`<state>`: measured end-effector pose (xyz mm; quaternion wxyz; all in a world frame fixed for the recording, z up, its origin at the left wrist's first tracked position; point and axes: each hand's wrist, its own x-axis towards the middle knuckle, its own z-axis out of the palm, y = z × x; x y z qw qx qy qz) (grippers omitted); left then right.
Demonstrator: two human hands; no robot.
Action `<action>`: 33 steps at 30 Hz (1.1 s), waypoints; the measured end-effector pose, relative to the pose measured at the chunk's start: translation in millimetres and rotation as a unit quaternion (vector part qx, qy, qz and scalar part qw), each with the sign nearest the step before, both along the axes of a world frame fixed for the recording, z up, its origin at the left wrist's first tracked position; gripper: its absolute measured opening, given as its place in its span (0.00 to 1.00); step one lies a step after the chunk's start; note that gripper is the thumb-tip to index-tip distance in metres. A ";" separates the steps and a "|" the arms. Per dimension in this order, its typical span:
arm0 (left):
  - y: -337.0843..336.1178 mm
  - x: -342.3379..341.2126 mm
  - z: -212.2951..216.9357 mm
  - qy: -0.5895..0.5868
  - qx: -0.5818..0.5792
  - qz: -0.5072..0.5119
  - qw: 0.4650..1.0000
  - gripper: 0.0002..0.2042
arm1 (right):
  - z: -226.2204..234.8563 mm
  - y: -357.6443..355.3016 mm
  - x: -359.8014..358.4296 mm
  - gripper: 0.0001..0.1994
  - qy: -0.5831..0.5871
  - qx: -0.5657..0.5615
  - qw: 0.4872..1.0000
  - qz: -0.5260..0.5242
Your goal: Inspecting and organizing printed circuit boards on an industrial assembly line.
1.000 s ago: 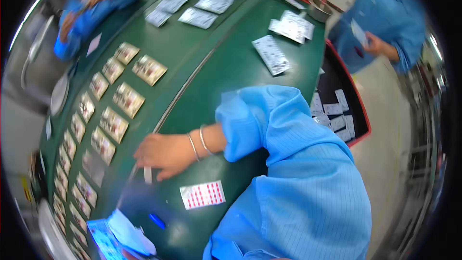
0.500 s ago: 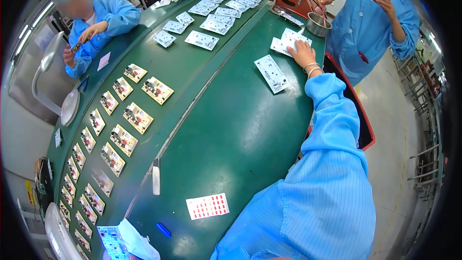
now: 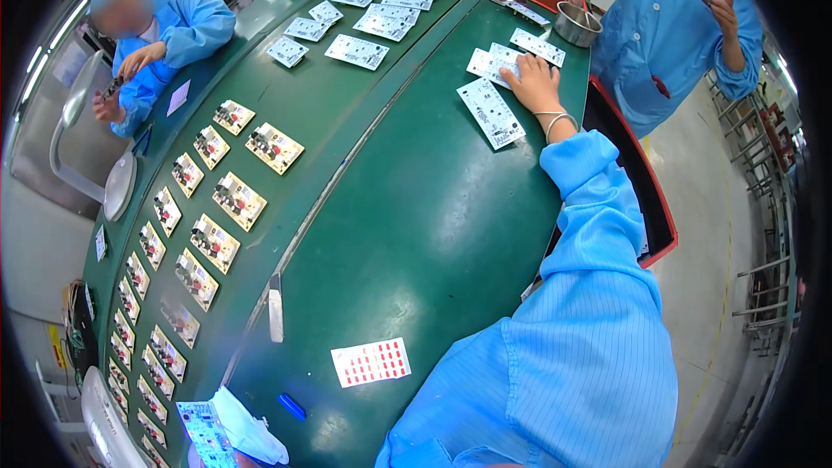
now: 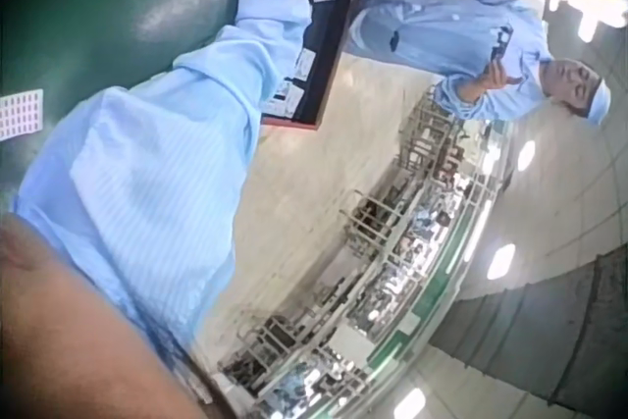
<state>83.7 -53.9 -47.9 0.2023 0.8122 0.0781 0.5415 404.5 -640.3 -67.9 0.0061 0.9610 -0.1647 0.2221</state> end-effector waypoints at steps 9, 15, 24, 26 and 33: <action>2.6 -4.1 1.0 -0.007 -0.001 0.001 1.000 0.42 | -2.9 -1.6 -9.2 0.28 -0.166 0.013 0.984 0.068; 5.1 -6.5 -0.7 -0.007 -0.001 -0.004 1.000 0.41 | 3.0 15.4 -29.0 0.18 -0.223 0.154 0.949 0.163; 6.6 -16.1 2.2 -0.019 0.004 0.001 1.000 0.41 | 35.5 73.3 -85.8 0.11 -0.125 -0.042 0.935 0.330; 8.5 -18.0 1.5 -0.017 0.004 0.001 1.000 0.41 | 29.3 69.8 -78.8 0.11 -0.114 -0.047 0.946 0.301; 10.8 -20.7 0.6 -0.014 0.000 0.000 1.000 0.40 | 12.5 61.0 -68.3 0.12 -0.170 -0.078 0.947 0.260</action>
